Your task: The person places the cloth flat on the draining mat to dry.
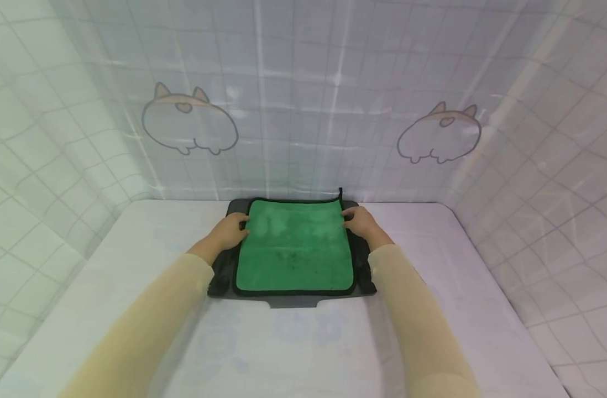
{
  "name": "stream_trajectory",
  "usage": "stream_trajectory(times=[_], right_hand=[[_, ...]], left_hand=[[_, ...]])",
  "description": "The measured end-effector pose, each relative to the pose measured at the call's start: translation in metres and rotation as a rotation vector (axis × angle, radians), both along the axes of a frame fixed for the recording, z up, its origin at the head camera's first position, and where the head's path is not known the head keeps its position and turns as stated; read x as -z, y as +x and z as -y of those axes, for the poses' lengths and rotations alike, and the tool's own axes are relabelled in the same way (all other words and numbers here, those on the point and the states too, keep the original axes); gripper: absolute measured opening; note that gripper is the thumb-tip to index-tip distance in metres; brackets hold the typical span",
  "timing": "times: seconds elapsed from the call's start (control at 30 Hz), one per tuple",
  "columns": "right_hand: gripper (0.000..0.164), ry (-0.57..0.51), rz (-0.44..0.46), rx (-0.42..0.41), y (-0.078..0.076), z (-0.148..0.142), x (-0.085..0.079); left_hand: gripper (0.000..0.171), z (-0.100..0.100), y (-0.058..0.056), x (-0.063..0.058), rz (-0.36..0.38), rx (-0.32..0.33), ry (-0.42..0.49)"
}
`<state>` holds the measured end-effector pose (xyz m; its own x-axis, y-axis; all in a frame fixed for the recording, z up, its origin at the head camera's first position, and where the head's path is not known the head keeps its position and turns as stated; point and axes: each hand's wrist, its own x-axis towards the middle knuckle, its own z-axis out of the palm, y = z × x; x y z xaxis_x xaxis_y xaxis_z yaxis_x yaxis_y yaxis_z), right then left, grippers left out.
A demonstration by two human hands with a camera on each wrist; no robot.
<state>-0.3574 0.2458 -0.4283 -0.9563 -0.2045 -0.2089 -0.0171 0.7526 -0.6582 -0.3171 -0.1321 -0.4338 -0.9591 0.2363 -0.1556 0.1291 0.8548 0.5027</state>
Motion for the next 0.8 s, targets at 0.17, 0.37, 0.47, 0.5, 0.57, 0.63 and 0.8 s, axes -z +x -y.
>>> stream_trajectory(times=[0.17, 0.37, 0.47, 0.5, 0.57, 0.63, 0.8], right_hand=[[0.044, -0.011, -0.025, 0.033, -0.0020, 0.0015, 0.0003], [0.045, 0.013, -0.007, 0.020, -0.0016, 0.0011, 0.0003], [0.046, 0.020, 0.023, -0.007, -0.0006, 0.0003, -0.0002], [0.046, 0.017, 0.030, -0.010, -0.0006, 0.0001, -0.0003], [0.046, 0.008, 0.033, -0.018, -0.0005, 0.0002, -0.0015], [0.045, -0.003, 0.034, -0.020, -0.0010, 0.0008, -0.0023], [0.044, -0.054, 0.007, 0.006, -0.0033, 0.0031, -0.0041]], left_hand=[[0.054, 0.0002, -0.0006, 0.0028, -0.027, -0.011, 0.001], [0.053, -0.0012, -0.0001, 0.0023, -0.008, -0.012, -0.002], [0.051, -0.0007, 0.0006, 0.0012, 0.018, -0.005, -0.003], [0.050, -0.0004, 0.0006, 0.0008, 0.025, -0.005, 0.001], [0.050, 0.0004, -0.0002, -0.0004, 0.033, -0.004, 0.004], [0.050, 0.0016, -0.0011, -0.0010, 0.032, -0.002, 0.002], [0.050, 0.0015, -0.0059, -0.0050, 0.023, -0.025, 0.025]])
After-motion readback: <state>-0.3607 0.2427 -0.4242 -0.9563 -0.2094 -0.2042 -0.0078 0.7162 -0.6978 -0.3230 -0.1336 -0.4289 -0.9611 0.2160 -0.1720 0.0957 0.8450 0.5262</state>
